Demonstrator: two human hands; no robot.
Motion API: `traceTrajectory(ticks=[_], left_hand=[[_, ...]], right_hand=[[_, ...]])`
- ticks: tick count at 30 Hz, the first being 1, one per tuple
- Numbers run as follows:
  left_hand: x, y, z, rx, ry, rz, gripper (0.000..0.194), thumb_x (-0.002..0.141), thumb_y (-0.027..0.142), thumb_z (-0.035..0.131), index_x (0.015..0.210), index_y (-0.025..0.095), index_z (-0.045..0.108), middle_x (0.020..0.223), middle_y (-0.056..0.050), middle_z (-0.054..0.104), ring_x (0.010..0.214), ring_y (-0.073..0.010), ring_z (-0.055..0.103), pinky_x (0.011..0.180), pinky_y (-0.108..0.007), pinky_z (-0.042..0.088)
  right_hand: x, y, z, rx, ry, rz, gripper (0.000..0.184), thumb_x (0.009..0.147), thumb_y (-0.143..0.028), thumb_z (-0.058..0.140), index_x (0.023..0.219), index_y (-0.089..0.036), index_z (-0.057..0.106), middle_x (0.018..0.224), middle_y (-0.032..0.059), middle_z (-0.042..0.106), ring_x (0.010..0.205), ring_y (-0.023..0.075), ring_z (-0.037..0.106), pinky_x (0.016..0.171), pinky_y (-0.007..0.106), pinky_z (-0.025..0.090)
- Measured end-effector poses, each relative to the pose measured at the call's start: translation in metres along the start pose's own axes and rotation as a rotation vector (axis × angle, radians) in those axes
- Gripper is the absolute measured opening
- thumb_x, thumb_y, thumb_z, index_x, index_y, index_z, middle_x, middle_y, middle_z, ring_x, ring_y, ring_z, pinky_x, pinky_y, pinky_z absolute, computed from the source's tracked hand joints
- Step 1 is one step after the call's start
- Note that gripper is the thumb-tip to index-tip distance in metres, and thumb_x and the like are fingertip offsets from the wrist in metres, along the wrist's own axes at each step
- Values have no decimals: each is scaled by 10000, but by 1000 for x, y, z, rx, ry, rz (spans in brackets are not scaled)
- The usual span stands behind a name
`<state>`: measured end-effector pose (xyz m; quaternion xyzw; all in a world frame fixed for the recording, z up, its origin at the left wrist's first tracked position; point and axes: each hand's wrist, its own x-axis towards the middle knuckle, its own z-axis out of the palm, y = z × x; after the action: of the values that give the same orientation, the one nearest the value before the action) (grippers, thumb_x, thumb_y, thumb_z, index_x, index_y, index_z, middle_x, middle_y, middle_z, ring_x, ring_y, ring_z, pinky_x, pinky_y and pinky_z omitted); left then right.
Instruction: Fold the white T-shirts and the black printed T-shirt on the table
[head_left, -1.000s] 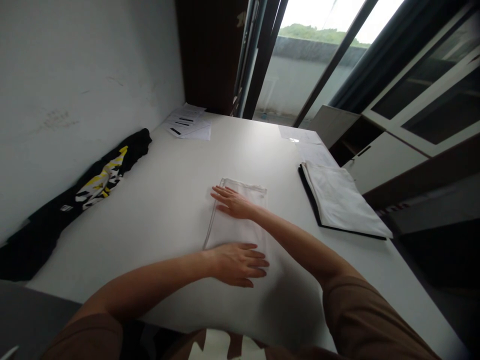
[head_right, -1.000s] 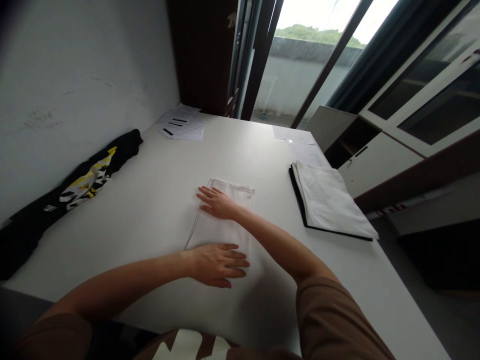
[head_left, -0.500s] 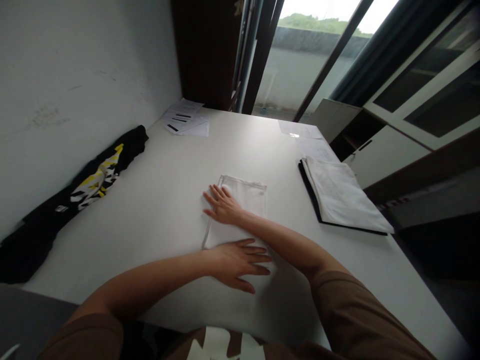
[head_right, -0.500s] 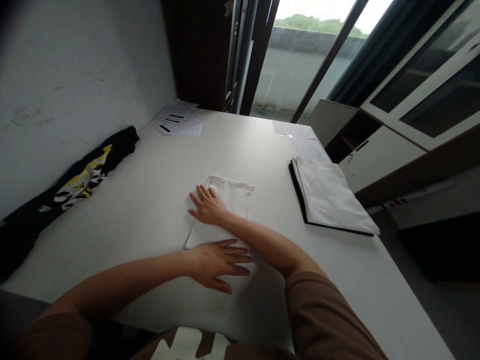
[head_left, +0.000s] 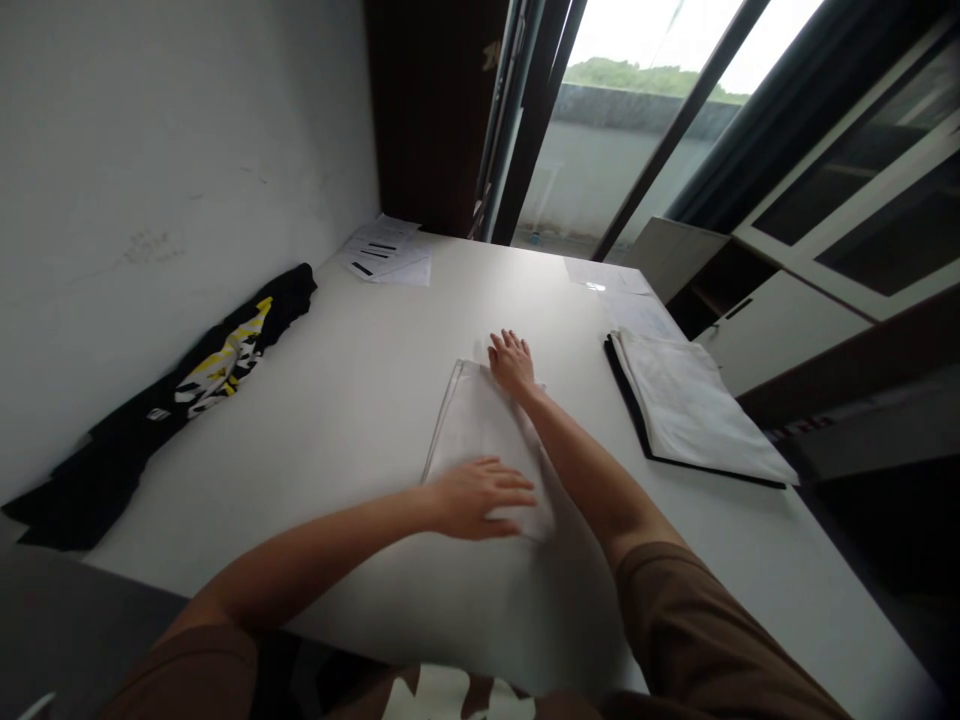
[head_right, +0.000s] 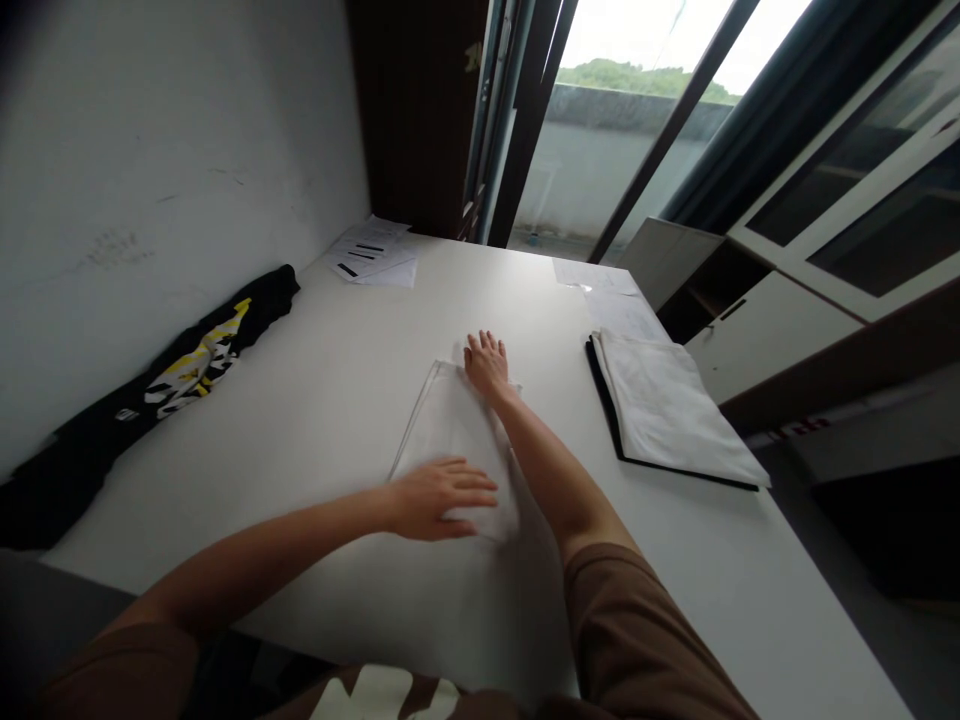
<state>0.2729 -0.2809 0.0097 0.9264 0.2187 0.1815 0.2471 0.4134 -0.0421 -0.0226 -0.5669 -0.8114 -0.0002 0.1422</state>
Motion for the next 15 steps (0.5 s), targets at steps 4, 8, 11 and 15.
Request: traceTrajectory(ticks=[4, 8, 11, 15], left_hand=[[-12, -23, -33, -11, 232, -401, 342, 1023, 379, 509, 1258, 214, 696, 1224, -93, 706, 1112, -229, 656, 1032, -360, 478], [-41, -42, -47, -9, 297, -736, 329, 988, 338, 500, 1184, 199, 724, 1064, -64, 720, 861, -192, 662, 857, -313, 512], [-62, -39, -46, -54, 276, -861, 358, 987, 348, 473, 1218, 215, 713, 1047, -50, 742, 861, -198, 670, 821, -301, 493], [-77, -22, -44, -185, 198, -949, 394, 977, 376, 452, 1252, 230, 694, 918, -15, 765, 862, -206, 687, 810, -296, 484]], right_hand=[[-54, 28, -11, 114, 2, -145, 546, 1070, -409, 300, 1525, -181, 495, 1615, 126, 416, 1507, 288, 344, 1234, 538, 279], [-105, 40, -19, 223, -104, -333, 548, 1068, -480, 353, 1523, -220, 512, 1602, 99, 441, 1479, 271, 401, 1231, 480, 326], [-121, 35, -24, 261, -161, -380, 558, 1064, -497, 369, 1522, -215, 517, 1604, 106, 436, 1487, 286, 392, 1237, 490, 317], [-121, 11, -24, 279, -187, -421, 566, 1065, -498, 384, 1530, -199, 505, 1623, 118, 403, 1507, 290, 358, 1248, 496, 284]])
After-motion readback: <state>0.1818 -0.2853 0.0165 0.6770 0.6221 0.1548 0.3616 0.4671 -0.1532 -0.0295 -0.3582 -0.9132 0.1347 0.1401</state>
